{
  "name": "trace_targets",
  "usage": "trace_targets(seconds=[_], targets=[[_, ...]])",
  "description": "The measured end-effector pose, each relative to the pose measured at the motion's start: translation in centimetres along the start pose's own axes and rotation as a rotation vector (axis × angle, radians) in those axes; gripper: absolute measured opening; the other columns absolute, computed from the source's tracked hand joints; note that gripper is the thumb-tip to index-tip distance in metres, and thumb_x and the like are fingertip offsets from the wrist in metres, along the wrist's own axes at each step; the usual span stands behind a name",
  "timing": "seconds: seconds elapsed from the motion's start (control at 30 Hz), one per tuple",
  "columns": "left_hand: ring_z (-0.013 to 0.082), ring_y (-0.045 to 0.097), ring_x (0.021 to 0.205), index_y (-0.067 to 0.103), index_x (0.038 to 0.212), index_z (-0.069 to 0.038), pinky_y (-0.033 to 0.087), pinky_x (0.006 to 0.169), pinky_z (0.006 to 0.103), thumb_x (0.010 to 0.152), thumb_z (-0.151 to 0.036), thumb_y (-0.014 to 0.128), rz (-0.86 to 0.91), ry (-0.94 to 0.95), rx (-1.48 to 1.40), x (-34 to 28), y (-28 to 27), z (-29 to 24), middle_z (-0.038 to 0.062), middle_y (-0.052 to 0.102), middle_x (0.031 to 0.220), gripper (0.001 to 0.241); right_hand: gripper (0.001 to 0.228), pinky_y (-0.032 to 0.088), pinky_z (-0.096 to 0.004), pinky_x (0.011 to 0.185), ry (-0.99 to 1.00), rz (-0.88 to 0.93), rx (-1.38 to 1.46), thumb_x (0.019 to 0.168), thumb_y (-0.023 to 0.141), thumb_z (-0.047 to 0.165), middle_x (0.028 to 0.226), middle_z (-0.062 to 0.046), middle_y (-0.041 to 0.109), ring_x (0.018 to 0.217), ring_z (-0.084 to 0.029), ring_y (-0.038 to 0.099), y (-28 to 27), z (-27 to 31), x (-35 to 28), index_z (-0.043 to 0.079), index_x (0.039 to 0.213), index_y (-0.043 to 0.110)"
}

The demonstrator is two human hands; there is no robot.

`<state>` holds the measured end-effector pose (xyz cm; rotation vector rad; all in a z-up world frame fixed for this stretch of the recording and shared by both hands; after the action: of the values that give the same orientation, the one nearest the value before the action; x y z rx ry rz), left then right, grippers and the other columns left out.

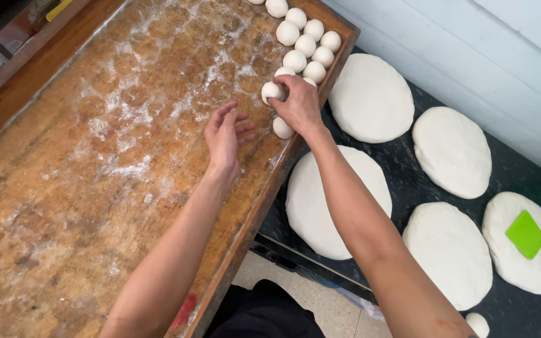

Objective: The person portions dough into small balls using a green plastic scraper and arranges them on a wooden board. They then grease a metal pan with a brush and place a large dough piece into it.

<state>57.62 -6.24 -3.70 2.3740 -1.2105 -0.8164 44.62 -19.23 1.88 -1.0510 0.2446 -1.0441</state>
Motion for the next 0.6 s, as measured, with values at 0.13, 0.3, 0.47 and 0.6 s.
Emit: trace_targets(seconds=[0.13, 0.3, 0.47, 0.6], targets=[[0.0224, 0.069, 0.101, 0.059, 0.136, -0.005, 0.061, 0.078, 0.0367, 0.102, -0.022, 0.054, 0.01, -0.026, 0.055, 1.1, -0.1, 0.9, 0.015, 0.069, 0.118, 0.039, 0.04, 0.054, -0.043, 0.092, -0.053, -0.011, -0.086, 0.078, 0.085, 0.015, 0.116, -0.018, 0.071, 0.105, -0.037, 0.068, 0.6, -0.4, -0.1, 0.003, 0.115, 0.073], [0.0248, 0.058, 0.132, 0.049, 0.148, 0.0, 0.049, 0.108, 0.0363, 0.103, -0.019, 0.057, 0.18, 0.275, 0.272, 5.8, 2.3, 3.6, 0.017, 0.057, 0.145, 0.05, 0.042, 0.053, -0.043, 0.095, -0.024, 0.002, -0.138, 0.081, 0.083, 0.015, 0.117, -0.017, 0.07, 0.109, -0.038, 0.067, 1.0, -0.7, -1.2, 0.002, 0.119, 0.072], [0.0257, 0.065, 0.128, 0.058, 0.143, 0.0, 0.048, 0.109, 0.0352, 0.101, -0.029, 0.052, 0.199, 0.215, 0.52, 8.0, 4.6, 4.2, 0.019, 0.067, 0.139, 0.051, 0.048, 0.055, -0.038, 0.095, 0.013, -0.086, 0.12, 0.083, 0.082, 0.017, 0.125, -0.017, 0.07, 0.111, -0.03, 0.07, -1.8, -1.1, -2.4, 0.004, 0.127, 0.069], [0.0325, 0.06, 0.123, 0.062, 0.136, 0.003, 0.049, 0.101, 0.0411, 0.102, -0.035, 0.052, 0.12, 0.09, 0.38, 7.5, 5.5, 2.7, 0.023, 0.064, 0.135, 0.052, 0.039, 0.057, -0.035, 0.095, 0.151, -0.133, 0.196, 0.091, 0.076, 0.016, 0.123, -0.014, 0.074, 0.108, -0.022, 0.074, -7.3, -2.0, -5.8, 0.006, 0.128, 0.071]])
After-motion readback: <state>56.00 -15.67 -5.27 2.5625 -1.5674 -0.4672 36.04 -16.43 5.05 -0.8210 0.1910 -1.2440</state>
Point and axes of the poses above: each hand's wrist, its own x-axis towards the middle knuckle, its own y-axis out of the palm, z = x × y, the point moved 1 cm from there along x, towards the middle knuckle
